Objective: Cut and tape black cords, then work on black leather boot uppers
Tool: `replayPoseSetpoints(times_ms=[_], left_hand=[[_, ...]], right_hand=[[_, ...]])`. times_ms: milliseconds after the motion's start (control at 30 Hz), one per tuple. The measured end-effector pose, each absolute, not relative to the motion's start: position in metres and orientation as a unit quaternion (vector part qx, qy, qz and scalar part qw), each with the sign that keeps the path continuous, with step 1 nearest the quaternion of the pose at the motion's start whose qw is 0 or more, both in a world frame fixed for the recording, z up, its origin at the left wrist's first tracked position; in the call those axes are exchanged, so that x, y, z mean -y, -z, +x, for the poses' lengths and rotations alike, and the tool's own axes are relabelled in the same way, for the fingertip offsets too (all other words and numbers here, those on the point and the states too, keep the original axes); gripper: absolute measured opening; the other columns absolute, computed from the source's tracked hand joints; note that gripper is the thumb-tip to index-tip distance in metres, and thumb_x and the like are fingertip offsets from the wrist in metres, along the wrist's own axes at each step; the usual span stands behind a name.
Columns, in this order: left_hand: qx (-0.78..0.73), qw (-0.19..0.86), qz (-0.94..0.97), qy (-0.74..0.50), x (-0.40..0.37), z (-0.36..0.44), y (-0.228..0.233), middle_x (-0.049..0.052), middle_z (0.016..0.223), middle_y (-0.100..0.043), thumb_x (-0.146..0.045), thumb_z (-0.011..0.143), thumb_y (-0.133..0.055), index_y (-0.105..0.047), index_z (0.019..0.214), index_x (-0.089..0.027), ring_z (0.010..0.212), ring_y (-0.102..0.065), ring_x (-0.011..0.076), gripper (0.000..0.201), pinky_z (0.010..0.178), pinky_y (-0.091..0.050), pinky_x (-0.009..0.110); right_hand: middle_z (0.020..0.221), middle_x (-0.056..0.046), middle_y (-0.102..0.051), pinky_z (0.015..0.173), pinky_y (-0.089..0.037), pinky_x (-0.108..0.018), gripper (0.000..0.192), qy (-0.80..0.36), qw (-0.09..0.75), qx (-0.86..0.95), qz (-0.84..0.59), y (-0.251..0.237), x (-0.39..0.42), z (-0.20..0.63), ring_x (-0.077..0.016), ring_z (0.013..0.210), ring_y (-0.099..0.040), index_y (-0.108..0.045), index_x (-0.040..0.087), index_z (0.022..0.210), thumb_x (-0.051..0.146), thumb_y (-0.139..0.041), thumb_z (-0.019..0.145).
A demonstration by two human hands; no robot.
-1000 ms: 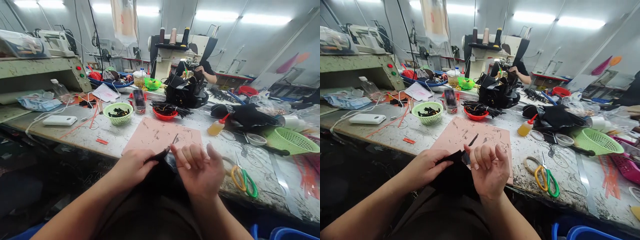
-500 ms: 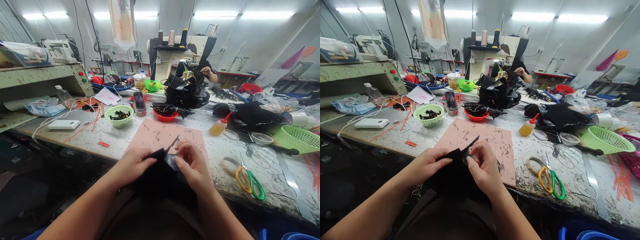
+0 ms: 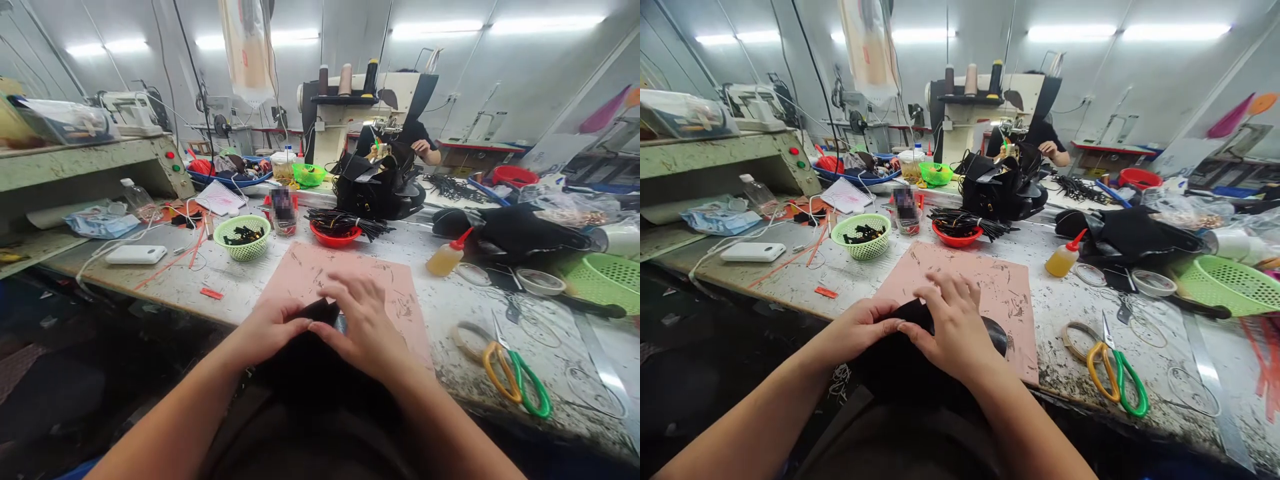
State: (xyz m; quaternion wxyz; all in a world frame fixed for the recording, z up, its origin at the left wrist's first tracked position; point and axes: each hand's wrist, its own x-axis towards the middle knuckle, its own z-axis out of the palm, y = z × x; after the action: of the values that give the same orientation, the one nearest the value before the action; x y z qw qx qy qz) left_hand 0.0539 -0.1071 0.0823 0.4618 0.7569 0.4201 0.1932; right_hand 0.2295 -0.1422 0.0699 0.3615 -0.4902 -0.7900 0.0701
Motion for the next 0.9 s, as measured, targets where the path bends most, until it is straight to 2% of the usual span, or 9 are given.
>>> replayPoseSetpoints(times_ms=[67, 133, 267, 433, 500, 567, 667, 767, 900], left_hand=[[-0.404, 0.420, 0.794, -0.172, 0.110, 0.052, -0.086, 0.001, 0.079, -0.067, -0.027, 0.080, -0.049, -0.065, 0.083, -0.015, 0.074, -0.059, 0.0167, 0.020, 0.067, -0.044, 0.024], [-0.397, 0.369, 0.828, -0.140, 0.114, 0.047, -0.089, 0.002, 0.086, -0.069, -0.023, 0.079, -0.051, -0.065, 0.090, -0.018, 0.080, -0.060, 0.0174, 0.018, 0.072, -0.043, 0.026], [-0.421, 0.278, 0.860, -0.078, 0.119, 0.033, -0.090, 0.003, 0.087, -0.069, -0.022, 0.079, -0.054, -0.065, 0.091, -0.020, 0.082, -0.061, 0.0188, 0.017, 0.072, -0.042, 0.026], [-0.416, 0.262, 0.866, -0.087, 0.121, 0.032, -0.081, 0.003, 0.084, -0.069, -0.022, 0.081, -0.051, -0.065, 0.087, -0.019, 0.078, -0.061, 0.0173, 0.015, 0.071, -0.043, 0.025], [-0.414, 0.244, 0.871, -0.098, 0.122, 0.038, -0.079, 0.003, 0.080, -0.069, -0.021, 0.081, -0.052, -0.064, 0.085, -0.019, 0.075, -0.061, 0.0174, 0.013, 0.069, -0.043, 0.024], [-0.403, 0.235, 0.878, -0.109, 0.123, 0.044, -0.081, 0.004, 0.075, -0.067, -0.022, 0.081, -0.051, -0.064, 0.079, -0.018, 0.072, -0.060, 0.0177, 0.014, 0.066, -0.042, 0.024], [-0.369, 0.287, 0.872, -0.145, 0.120, 0.043, -0.084, 0.004, 0.076, -0.066, -0.029, 0.082, -0.051, -0.063, 0.082, -0.017, 0.071, -0.059, 0.0171, 0.017, 0.066, -0.041, 0.024], [-0.337, 0.349, 0.860, -0.159, 0.113, 0.033, -0.084, 0.003, 0.079, -0.065, -0.035, 0.082, -0.050, -0.062, 0.087, -0.017, 0.072, -0.057, 0.0162, 0.022, 0.065, -0.041, 0.023], [-0.331, 0.363, 0.852, -0.182, 0.107, 0.031, -0.075, 0.002, 0.063, -0.060, -0.032, 0.085, -0.046, -0.063, 0.070, -0.016, 0.061, -0.054, 0.0143, 0.028, 0.059, -0.039, 0.022]], right_hand=[[0.084, -0.004, -0.062, 0.094, -0.025, -0.048, 0.010, -0.118, 0.322, 0.818, -0.462, -0.076, 0.136, 0.229, -0.0223, 0.092, -0.052, -0.055, 0.019, 0.078, 0.027, -0.060, 0.080], [0.070, 0.001, -0.060, 0.094, -0.026, -0.045, 0.014, -0.157, 0.318, 0.826, -0.439, -0.078, 0.133, 0.231, -0.0172, 0.080, -0.054, -0.052, 0.018, 0.069, 0.020, -0.060, 0.079], [0.071, 0.002, -0.061, 0.097, -0.021, -0.045, 0.012, -0.165, 0.342, 0.816, -0.435, -0.074, 0.134, 0.240, -0.0151, 0.076, -0.055, -0.052, 0.019, 0.070, 0.012, -0.058, 0.078], [0.075, 0.001, -0.062, 0.099, -0.016, -0.046, 0.010, -0.101, 0.314, 0.838, -0.436, -0.078, 0.143, 0.246, -0.0166, 0.079, -0.055, -0.054, 0.020, 0.077, 0.011, -0.050, 0.081], [0.079, -0.002, -0.062, 0.092, -0.026, -0.045, 0.003, -0.042, 0.281, 0.848, -0.447, -0.083, 0.147, 0.242, -0.0201, 0.080, -0.054, -0.056, 0.020, 0.080, 0.022, -0.057, 0.078], [0.074, -0.003, -0.061, 0.074, -0.036, -0.037, 0.019, 0.020, 0.243, 0.868, -0.433, -0.084, 0.147, 0.237, -0.0208, 0.071, -0.054, -0.056, 0.019, 0.075, 0.036, -0.064, 0.074], [0.058, 0.000, -0.056, 0.055, -0.031, -0.029, 0.027, 0.075, 0.217, 0.901, -0.369, -0.081, 0.141, 0.238, -0.0153, 0.053, -0.049, -0.052, 0.019, 0.063, 0.038, -0.060, 0.079], [0.055, 0.000, -0.055, 0.054, -0.029, -0.028, 0.033, 0.058, 0.235, 0.910, -0.337, -0.079, 0.133, 0.249, -0.0135, 0.052, -0.048, -0.050, 0.018, 0.062, 0.037, -0.047, 0.088], [0.058, 0.000, -0.057, 0.055, -0.030, -0.029, 0.035, 0.053, 0.197, 0.912, -0.355, -0.087, 0.127, 0.255, -0.0141, 0.052, -0.050, -0.050, 0.018, 0.064, 0.038, -0.041, 0.091]])
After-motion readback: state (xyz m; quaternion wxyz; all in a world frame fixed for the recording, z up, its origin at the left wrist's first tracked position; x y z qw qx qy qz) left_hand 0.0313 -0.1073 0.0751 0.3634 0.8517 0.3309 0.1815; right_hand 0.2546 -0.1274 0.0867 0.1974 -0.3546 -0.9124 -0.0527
